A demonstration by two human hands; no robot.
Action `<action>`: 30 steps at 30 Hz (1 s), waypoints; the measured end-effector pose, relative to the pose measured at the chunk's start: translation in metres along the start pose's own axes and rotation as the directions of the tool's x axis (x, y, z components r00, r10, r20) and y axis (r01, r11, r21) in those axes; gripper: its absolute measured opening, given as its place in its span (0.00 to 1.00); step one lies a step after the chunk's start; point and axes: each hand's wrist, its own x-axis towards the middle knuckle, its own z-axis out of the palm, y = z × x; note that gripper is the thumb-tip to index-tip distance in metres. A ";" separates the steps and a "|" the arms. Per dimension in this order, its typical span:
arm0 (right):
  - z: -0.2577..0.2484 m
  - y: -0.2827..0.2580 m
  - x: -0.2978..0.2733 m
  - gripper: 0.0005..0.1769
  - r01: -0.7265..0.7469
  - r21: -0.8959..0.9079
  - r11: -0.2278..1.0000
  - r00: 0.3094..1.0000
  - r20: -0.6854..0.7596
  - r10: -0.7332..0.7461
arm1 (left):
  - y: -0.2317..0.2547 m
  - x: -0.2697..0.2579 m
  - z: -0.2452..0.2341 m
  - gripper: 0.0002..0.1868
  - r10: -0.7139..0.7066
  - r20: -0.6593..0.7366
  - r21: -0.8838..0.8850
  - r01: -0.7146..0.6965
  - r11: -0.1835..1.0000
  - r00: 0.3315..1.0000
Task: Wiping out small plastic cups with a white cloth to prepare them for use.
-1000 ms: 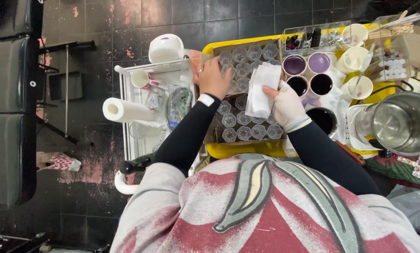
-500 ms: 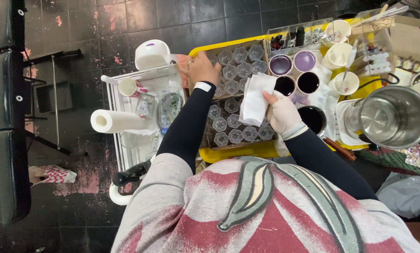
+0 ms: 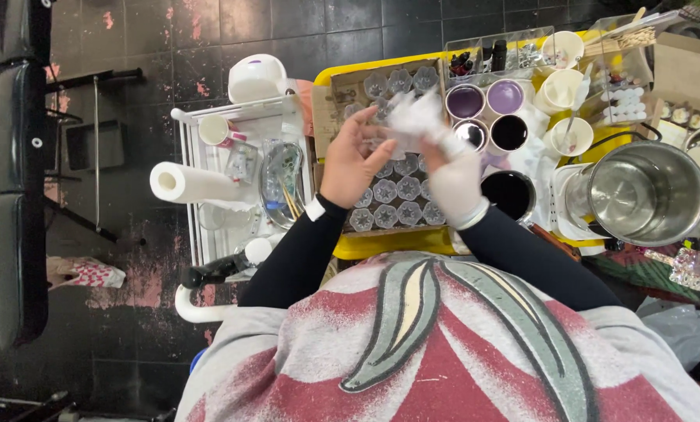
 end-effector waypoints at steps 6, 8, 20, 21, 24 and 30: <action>0.004 -0.032 -0.033 0.28 0.703 -0.302 0.644 0.691 0.504 -0.517 | 0.000 -0.028 0.004 0.35 0.054 0.095 -0.100 -0.044 0.994 0.994; -0.001 -0.030 -0.037 0.23 0.640 -0.270 0.719 0.738 0.476 -0.478 | -0.004 -0.041 0.013 0.35 0.055 0.099 -0.129 -0.042 0.991 0.994; -0.053 -0.040 -0.064 0.17 0.578 -0.227 0.784 0.736 0.559 -0.381 | -0.031 -0.081 0.050 0.55 0.058 0.140 -0.252 -0.021 0.968 0.988; -0.058 -0.039 -0.064 0.18 0.761 -0.270 0.591 0.601 0.635 -0.485 | -0.036 -0.081 0.050 0.55 -0.017 0.150 -0.309 0.063 0.949 0.989; -0.087 0.006 -0.071 0.19 0.867 -0.264 0.422 0.471 0.711 -0.523 | -0.037 -0.083 0.057 0.52 -0.096 0.197 -0.440 0.175 0.880 0.976; -0.073 0.002 -0.089 0.29 -0.330 0.539 0.775 0.937 0.285 0.200 | 0.008 -0.089 0.070 0.50 0.016 0.201 -0.169 0.019 0.985 0.980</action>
